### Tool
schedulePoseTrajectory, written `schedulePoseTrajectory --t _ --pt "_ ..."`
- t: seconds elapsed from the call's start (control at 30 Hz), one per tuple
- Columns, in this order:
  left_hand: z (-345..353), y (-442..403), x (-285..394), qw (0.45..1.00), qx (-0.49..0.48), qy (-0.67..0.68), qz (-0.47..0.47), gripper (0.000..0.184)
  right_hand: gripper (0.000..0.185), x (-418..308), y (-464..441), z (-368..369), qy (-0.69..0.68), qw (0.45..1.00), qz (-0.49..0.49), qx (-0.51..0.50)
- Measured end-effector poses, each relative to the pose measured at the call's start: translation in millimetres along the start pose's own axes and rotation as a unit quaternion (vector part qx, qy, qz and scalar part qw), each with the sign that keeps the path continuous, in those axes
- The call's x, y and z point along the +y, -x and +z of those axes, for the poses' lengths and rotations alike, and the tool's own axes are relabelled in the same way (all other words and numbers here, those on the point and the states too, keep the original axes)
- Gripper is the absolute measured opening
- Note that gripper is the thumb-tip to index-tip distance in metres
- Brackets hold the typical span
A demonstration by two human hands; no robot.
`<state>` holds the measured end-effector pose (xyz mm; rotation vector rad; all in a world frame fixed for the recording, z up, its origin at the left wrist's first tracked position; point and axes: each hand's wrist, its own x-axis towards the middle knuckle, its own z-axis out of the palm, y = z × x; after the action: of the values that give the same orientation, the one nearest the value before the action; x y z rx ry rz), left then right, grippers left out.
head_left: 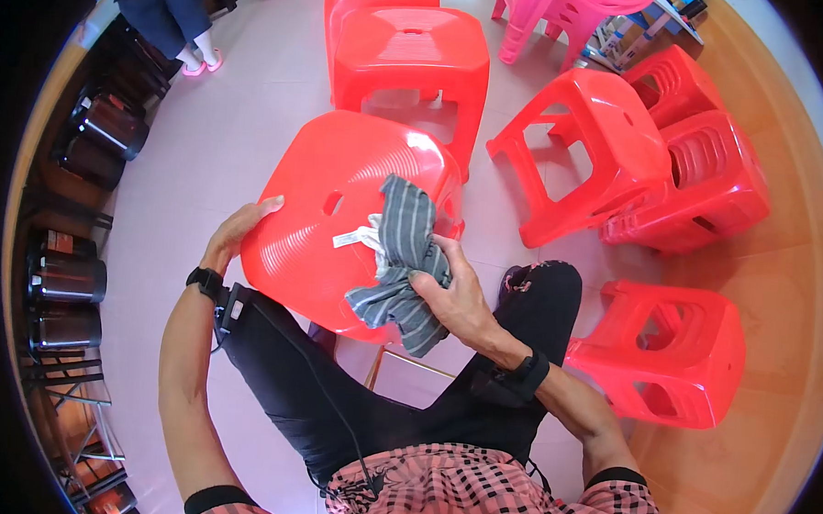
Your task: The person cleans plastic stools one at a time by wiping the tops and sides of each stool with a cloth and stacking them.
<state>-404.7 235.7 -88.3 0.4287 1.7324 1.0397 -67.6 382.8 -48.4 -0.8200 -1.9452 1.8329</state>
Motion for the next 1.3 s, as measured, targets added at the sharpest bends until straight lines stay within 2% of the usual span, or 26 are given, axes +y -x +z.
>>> schedulePoseTrajectory --t 0.17,0.23,0.27,0.3,0.37,0.4,0.5,0.53,0.6,0.77,0.83,0.87,1.03,1.1,1.3 --pt "-18 15 -22 0.997 0.013 0.066 0.029 0.065 0.062 -5 -15 16 0.017 1.0 -0.022 -0.001" --pt "-31 33 -23 0.992 0.061 0.091 0.056 0.064 0.064 -4 -30 30 -0.039 0.999 -0.022 -0.021" --pt "-40 40 -24 0.992 0.084 0.083 0.046 0.064 0.055 7 -42 39 -0.044 0.999 -0.023 -0.023" --pt "-47 45 -25 0.992 0.089 0.082 0.044 0.064 0.055 13 -54 47 -0.047 0.998 -0.022 -0.027" --pt "-58 53 -30 0.979 0.159 0.105 0.077 0.065 0.057 18 -78 59 -0.119 0.992 0.015 -0.047" --pt "-76 51 -39 0.977 0.149 0.127 0.082 0.065 0.057 18 -89 66 -0.121 0.991 0.017 -0.051" --pt "-86 66 -36 0.963 0.217 0.136 0.082 0.064 0.047 14 -111 76 -0.133 0.988 0.022 -0.073" --pt "-93 66 -39 0.959 0.234 0.141 0.079 0.065 0.044 13 -115 76 -0.177 0.98 0.04 -0.083" --pt "-109 69 -53 0.951 0.249 0.16 0.095 0.062 0.037 14 -111 73 -0.224 0.97 0.053 -0.07" --pt "-159 79 -102 0.929 0.233 0.264 0.113 0.062 0.036 36 -87 36 -0.197 0.976 0.079 -0.042" --pt "-162 95 -119 0.904 0.292 0.28 0.141 0.063 0.035 56 -79 22 -0.183 0.975 0.12 -0.024" --pt "-163 102 -128 0.903 0.292 0.282 0.143 0.063 0.035 63 -75 14 -0.18 0.976 0.118 -0.025" --pt "-164 149 -167 0.844 0.374 0.369 0.106 0.065 0.027 87 -65 -13 -0.121 0.975 0.181 0.04" --pt "-167 165 -187 0.83 0.407 0.363 0.119 0.065 0.027 90 -63 -20 -0.131 0.977 0.169 0.017" --pt "-160 215 -232 0.794 0.487 0.342 0.127 0.067 0.026 93 -67 -35 -0.137 0.966 0.215 0.043"
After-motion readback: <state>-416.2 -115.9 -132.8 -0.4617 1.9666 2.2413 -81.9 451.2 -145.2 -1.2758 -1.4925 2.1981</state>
